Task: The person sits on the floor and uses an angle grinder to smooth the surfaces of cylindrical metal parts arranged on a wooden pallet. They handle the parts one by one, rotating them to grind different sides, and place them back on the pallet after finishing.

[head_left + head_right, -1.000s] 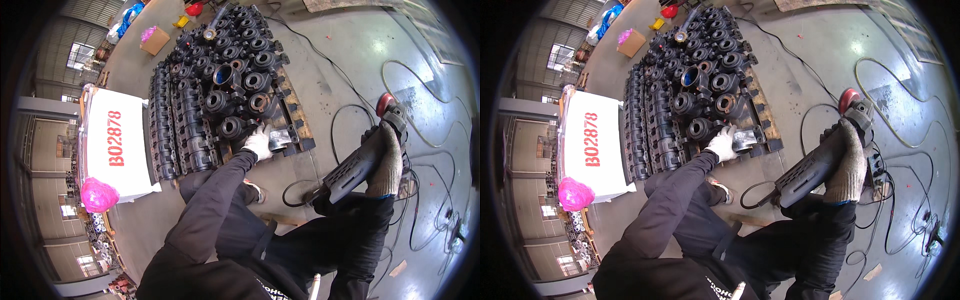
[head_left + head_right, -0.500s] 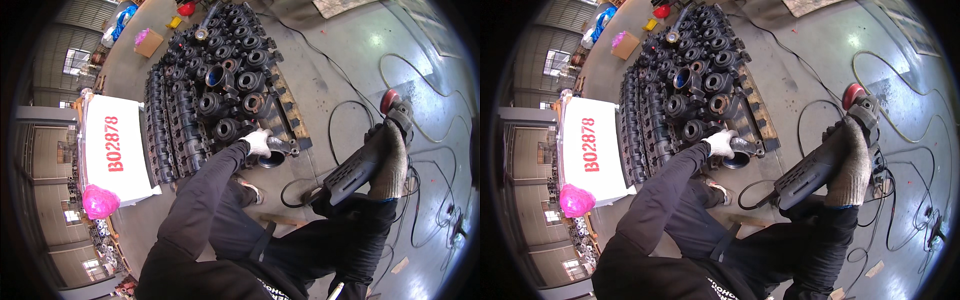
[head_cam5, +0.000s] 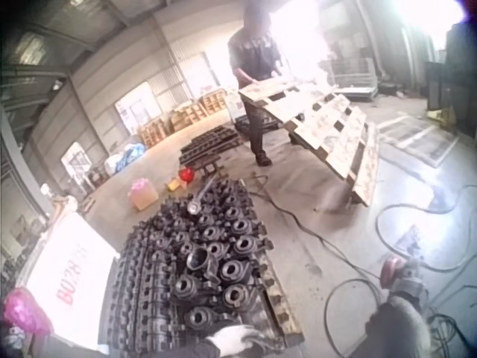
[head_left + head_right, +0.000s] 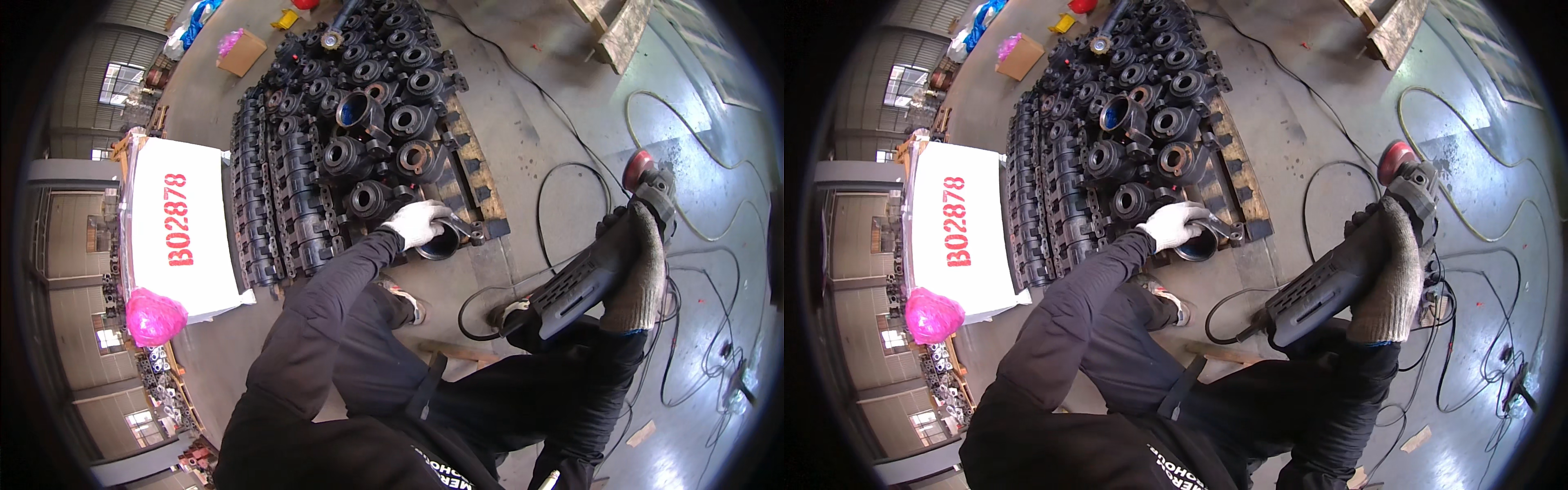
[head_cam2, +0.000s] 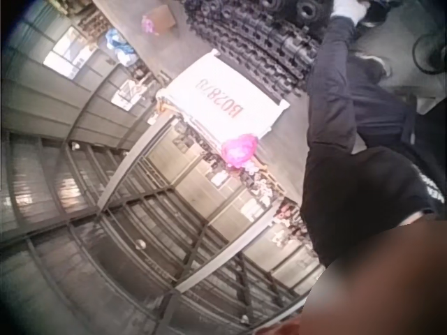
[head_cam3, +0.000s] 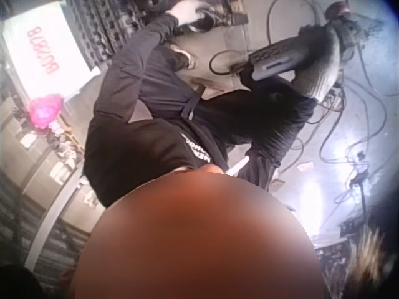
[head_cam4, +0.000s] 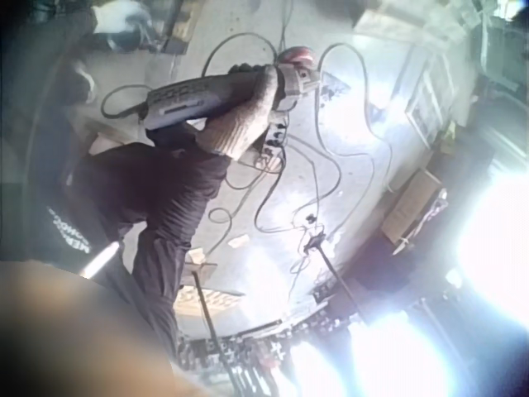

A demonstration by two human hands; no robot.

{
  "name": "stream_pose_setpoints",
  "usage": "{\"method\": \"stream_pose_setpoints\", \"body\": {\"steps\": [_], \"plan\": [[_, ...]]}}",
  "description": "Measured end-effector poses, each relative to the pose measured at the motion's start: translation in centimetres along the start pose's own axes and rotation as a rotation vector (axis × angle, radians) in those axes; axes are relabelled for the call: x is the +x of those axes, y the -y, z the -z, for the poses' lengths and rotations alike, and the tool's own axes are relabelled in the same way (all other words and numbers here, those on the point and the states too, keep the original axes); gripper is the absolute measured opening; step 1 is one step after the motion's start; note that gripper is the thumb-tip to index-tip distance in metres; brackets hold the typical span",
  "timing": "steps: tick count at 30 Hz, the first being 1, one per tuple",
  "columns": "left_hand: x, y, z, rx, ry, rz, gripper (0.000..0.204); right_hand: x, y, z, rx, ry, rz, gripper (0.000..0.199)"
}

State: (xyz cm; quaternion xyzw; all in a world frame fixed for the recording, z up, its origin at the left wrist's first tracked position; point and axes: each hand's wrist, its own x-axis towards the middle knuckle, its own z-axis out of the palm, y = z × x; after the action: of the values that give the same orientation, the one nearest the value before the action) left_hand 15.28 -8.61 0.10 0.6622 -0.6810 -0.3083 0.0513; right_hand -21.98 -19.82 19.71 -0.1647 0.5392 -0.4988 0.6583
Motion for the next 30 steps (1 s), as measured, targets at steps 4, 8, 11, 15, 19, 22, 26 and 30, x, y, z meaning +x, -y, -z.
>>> {"method": "stream_pose_setpoints", "body": {"steps": [4, 8, 11, 15, 19, 22, 26, 30], "plan": [[-0.5, -3.2, 0.6, 0.172, -0.075, 0.119, 0.094, -0.4, -0.1, 0.4, -0.008, -0.019, -0.001, 0.04], [0.0, -3.4, 0.0, 0.407, -0.038, 0.127, 0.126, -0.7, -0.3, 0.7, 0.01, 0.018, 0.024, 0.035], [0.2, -3.2, -1.3, 0.53, -0.034, 0.133, 0.138, -0.5, -0.6, 0.8, 0.03, 0.035, 0.043, 0.037], [0.7, -2.5, -2.7, 0.654, -0.037, 0.172, 0.132, -0.4, -0.8, 0.5, 0.046, 0.011, 0.038, 0.045], [1.4, -4.2, -1.3, 0.62, 0.074, 0.199, 0.127, 0.0, -0.4, 0.9, 0.011, 0.007, 0.026, 0.048], [1.2, -4.6, -0.7, 0.594, 0.092, 0.281, 0.124, -0.6, -0.2, 0.2, 0.003, -0.009, -0.002, 0.044], [1.7, -6.8, -1.0, 0.462, 0.086, 0.479, 0.124, -0.8, 0.1, 0.7, -0.053, -0.017, 0.059, 0.045], [1.2, -6.0, -3.4, 0.273, -0.052, 0.614, 0.13, -1.2, 0.3, 0.2, -0.041, -0.042, 0.061, 0.041]]}}
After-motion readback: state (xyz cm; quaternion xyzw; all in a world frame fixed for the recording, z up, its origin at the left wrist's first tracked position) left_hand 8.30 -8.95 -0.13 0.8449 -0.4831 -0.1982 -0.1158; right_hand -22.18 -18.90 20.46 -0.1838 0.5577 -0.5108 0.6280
